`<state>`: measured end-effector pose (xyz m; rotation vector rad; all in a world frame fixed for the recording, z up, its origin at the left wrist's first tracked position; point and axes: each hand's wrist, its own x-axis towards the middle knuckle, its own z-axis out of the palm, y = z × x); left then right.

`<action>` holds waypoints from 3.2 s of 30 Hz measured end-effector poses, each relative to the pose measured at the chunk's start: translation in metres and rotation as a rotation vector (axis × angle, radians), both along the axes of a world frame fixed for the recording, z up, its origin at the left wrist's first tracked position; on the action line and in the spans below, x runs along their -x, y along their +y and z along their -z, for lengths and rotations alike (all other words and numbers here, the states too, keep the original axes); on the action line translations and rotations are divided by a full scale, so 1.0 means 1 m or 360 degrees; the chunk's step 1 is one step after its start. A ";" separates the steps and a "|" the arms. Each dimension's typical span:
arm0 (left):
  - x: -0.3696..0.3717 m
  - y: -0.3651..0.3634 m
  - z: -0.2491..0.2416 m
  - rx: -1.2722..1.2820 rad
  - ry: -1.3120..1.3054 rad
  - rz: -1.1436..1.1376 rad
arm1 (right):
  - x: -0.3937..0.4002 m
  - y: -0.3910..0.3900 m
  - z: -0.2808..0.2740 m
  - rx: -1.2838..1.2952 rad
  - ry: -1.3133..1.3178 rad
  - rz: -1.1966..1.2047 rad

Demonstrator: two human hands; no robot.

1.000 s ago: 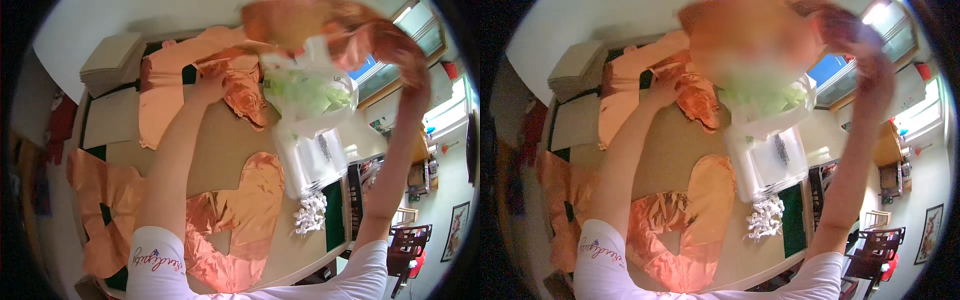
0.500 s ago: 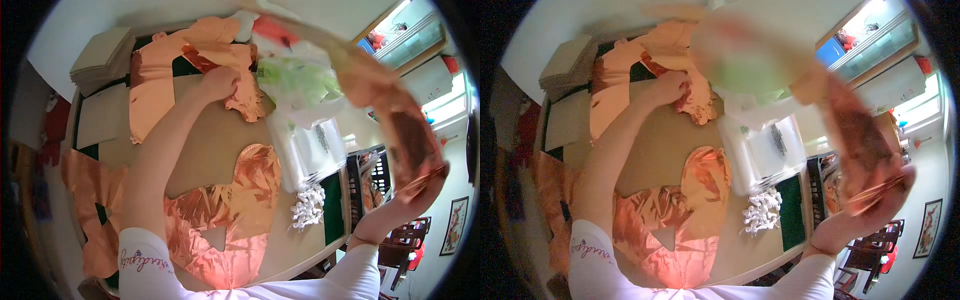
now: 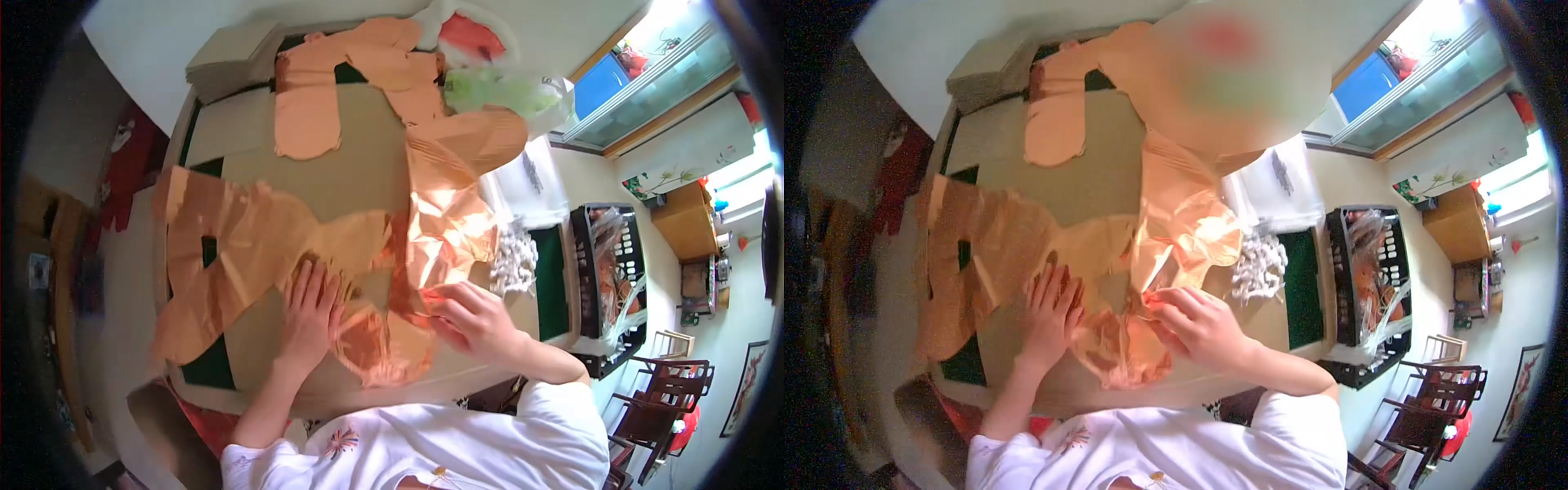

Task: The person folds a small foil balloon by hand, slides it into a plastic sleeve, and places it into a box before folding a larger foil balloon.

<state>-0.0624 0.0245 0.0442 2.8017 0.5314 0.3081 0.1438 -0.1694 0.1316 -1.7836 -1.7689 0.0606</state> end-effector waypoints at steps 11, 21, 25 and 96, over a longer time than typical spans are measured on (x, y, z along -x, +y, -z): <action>0.018 -0.011 0.043 -0.0058 -0.0338 -0.0085 | 0.074 -0.015 0.077 0.0114 0.0169 0.0028; 0.020 -0.007 0.047 -0.0241 -0.0295 -0.0094 | 0.030 0.016 0.116 0.0212 -0.0264 0.0190; 0.018 -0.014 0.035 -0.0155 -0.0376 -0.0102 | 0.031 0.021 0.116 0.0113 -0.0141 0.0295; 0.018 -0.037 0.036 0.0200 -0.0390 0.0345 | -0.016 -0.229 0.298 0.0893 -0.0275 0.1233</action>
